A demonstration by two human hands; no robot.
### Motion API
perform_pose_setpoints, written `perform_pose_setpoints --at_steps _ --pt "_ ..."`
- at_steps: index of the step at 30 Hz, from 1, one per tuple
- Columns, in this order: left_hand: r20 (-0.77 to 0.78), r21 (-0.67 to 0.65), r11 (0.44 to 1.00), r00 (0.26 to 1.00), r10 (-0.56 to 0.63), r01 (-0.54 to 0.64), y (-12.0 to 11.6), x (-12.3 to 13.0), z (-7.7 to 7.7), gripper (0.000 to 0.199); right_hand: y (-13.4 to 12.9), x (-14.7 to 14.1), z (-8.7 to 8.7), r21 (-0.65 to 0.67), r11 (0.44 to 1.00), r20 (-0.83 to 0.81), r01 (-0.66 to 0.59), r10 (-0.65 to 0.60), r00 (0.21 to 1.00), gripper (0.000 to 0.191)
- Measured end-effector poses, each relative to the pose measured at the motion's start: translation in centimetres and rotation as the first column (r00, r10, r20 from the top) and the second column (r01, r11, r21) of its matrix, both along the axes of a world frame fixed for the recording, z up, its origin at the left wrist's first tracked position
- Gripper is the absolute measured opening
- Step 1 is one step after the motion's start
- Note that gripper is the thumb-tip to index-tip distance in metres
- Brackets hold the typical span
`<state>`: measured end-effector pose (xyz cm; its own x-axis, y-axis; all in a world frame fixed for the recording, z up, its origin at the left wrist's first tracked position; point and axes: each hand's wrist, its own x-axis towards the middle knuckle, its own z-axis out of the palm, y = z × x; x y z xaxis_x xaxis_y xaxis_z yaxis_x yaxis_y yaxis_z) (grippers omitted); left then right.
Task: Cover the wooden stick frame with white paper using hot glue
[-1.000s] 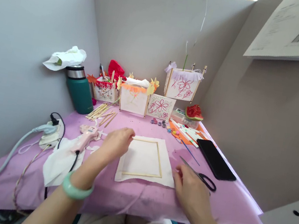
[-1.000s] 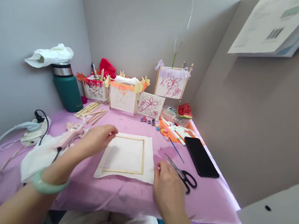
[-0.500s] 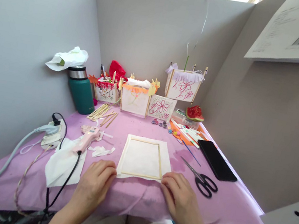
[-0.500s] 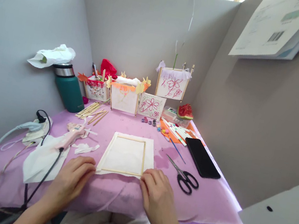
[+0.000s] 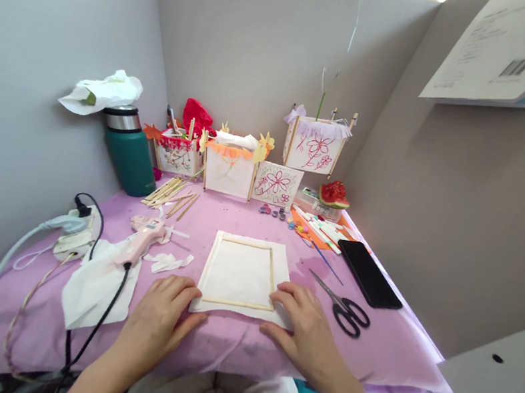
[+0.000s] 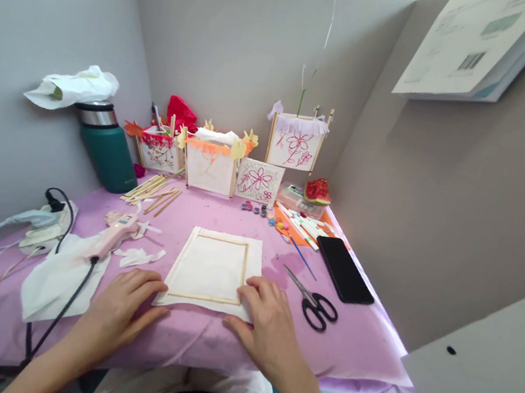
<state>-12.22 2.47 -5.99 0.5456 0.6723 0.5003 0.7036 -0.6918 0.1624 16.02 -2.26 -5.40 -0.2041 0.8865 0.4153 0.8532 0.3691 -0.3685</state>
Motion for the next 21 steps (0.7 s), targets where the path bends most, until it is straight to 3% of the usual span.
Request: perform_pose_setpoints --at_steps 6,12,18,21 --pt "-0.023 -0.023 1.000 1.000 0.012 -0.013 0.2 0.3 0.3 0.018 0.2 -0.2 0.2 -0.012 0.999 -0.005 -0.043 0.043 0.999 0.021" --pt "0.028 -0.014 1.000 0.999 -0.015 0.016 -0.1 0.3 0.2 0.018 -0.8 0.5 0.0 0.021 1.000 -0.008 -0.022 0.023 1.000 0.024" --pt "0.044 -0.039 0.998 0.998 -0.054 0.055 -0.1 0.3 0.3 0.014 -1.5 0.8 -0.4 0.024 1.000 -0.001 -0.021 0.021 1.000 0.011" --pt "0.050 -0.075 0.995 0.997 -0.066 0.069 -0.1 0.6 0.7 0.015 -1.3 0.5 -0.2 0.017 0.999 -0.022 -0.041 0.041 0.999 0.017"
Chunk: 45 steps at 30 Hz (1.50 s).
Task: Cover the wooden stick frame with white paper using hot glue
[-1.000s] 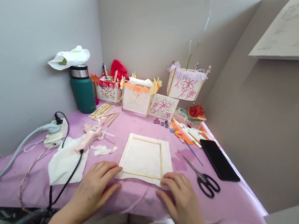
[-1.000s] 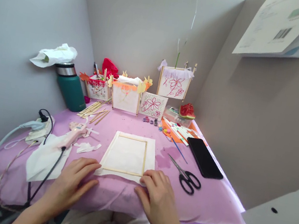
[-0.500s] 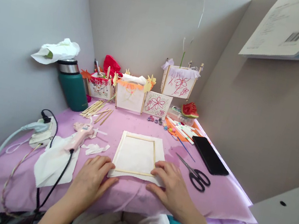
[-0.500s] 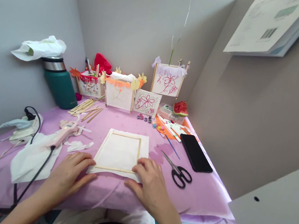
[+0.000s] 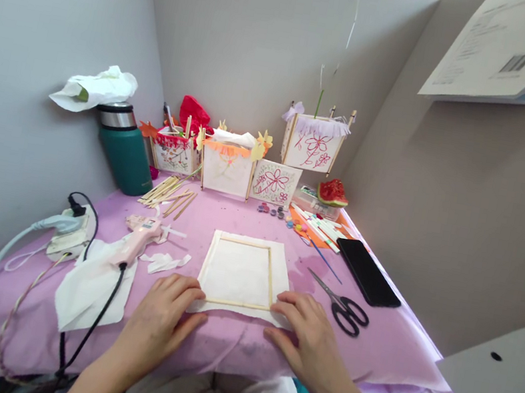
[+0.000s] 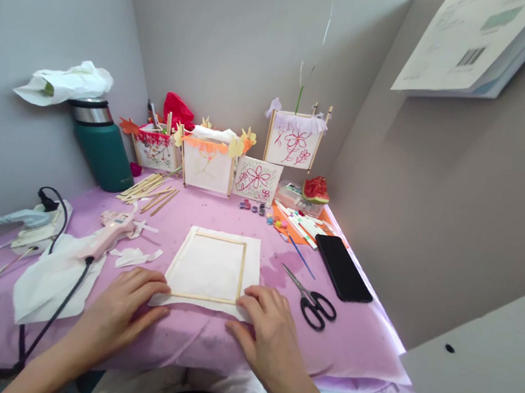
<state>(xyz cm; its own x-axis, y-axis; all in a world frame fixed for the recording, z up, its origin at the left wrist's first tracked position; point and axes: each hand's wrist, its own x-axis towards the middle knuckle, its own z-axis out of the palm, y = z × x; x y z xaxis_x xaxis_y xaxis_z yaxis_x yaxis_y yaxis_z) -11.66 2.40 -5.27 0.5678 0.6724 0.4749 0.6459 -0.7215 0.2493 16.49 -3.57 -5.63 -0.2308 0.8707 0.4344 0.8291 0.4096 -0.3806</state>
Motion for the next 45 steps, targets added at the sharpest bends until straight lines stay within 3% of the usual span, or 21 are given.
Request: perform_pose_setpoints --at_steps 3,6,10,14,19,25,30,36,45 --pt "0.042 -0.015 0.999 0.998 -0.047 0.048 0.0 1.2 0.6 0.016 0.6 -0.3 0.1 -0.009 1.000 -0.062 0.000 -0.001 0.998 0.017" --pt "0.070 -0.045 0.994 0.993 -0.092 0.095 -0.1 4.1 1.2 0.013 1.6 -0.3 0.2 -0.088 0.991 -0.092 0.101 -0.109 0.990 0.020" --pt "-0.003 -0.150 0.986 0.997 -0.077 0.076 -0.1 8.7 1.3 0.013 3.4 -0.3 0.9 -0.262 0.925 0.050 0.277 -0.273 0.961 0.021" --pt "-0.045 -0.212 0.977 0.999 -0.014 0.004 -0.1 11.2 0.8 0.010 5.1 -0.5 2.1 -0.335 0.886 0.138 0.319 -0.289 0.947 0.023" --pt "-0.025 -0.225 0.974 1.000 0.006 -0.012 0.0 11.3 0.2 0.010 6.3 -1.0 3.2 -0.408 0.860 0.211 0.307 -0.238 0.948 0.023" --pt "-0.012 -0.226 0.974 1.000 -0.007 0.004 0.1 11.3 0.0 0.013 6.3 -1.1 3.2 -0.404 0.860 0.255 0.311 -0.221 0.941 0.025" --pt "-0.031 -0.212 0.977 0.999 -0.016 0.009 -0.1 11.3 0.1 0.010 9.2 0.3 3.4 -0.300 0.855 0.282 0.423 -0.345 0.895 0.027" --pt "-0.073 -0.167 0.985 0.996 -0.052 0.039 -0.2 11.7 0.2 0.015 14.7 1.1 1.8 -0.184 0.896 0.291 0.403 -0.342 0.893 0.024" --pt "-0.080 -0.136 0.990 0.996 -0.037 0.026 -0.1 11.8 -0.1 0.012 15.9 1.0 -0.1 -0.093 0.901 0.318 0.424 -0.377 0.870 0.029"
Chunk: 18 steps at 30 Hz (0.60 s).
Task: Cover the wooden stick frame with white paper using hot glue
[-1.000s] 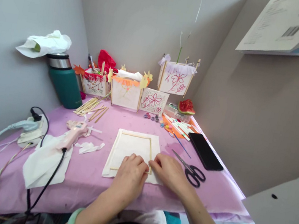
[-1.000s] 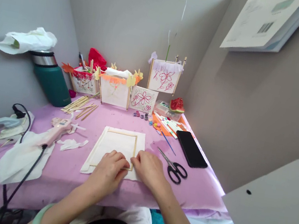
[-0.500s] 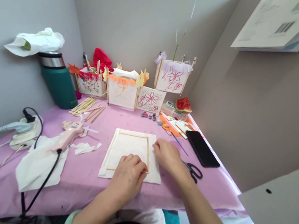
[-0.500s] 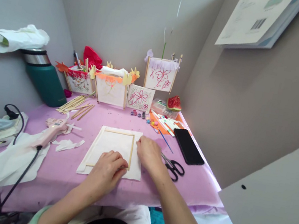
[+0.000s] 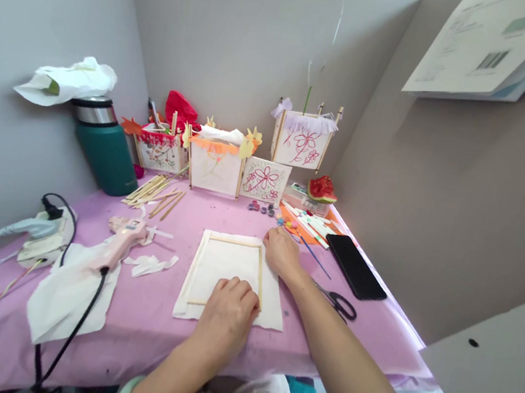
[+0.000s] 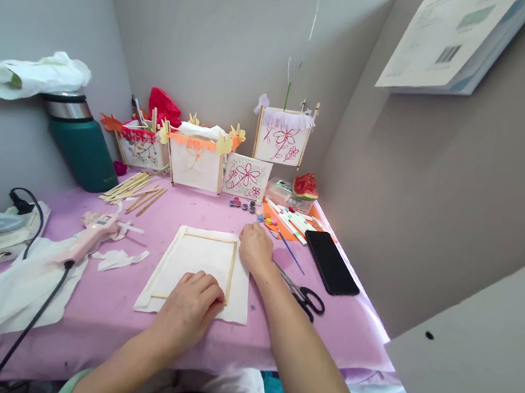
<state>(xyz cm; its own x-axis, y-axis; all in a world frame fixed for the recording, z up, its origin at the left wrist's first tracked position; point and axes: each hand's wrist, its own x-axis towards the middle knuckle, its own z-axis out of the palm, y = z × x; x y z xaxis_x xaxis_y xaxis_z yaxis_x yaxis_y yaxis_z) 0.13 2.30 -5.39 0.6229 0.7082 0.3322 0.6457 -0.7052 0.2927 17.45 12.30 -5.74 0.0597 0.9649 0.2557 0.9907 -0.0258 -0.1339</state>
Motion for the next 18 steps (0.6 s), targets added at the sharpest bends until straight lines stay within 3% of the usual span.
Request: perform_pose_setpoints --at_steps 10,18 --pt "0.022 0.014 1.000 1.000 0.002 -0.003 0.0 -0.1 -0.1 0.012 -0.2 0.1 0.3 0.060 0.998 -0.058 -0.011 0.015 0.998 0.024" --pt "0.051 0.024 1.000 0.999 0.010 -0.011 -0.1 -0.2 -0.3 0.015 -1.8 -0.4 0.8 0.074 0.983 -0.129 -0.166 0.175 0.976 0.014"
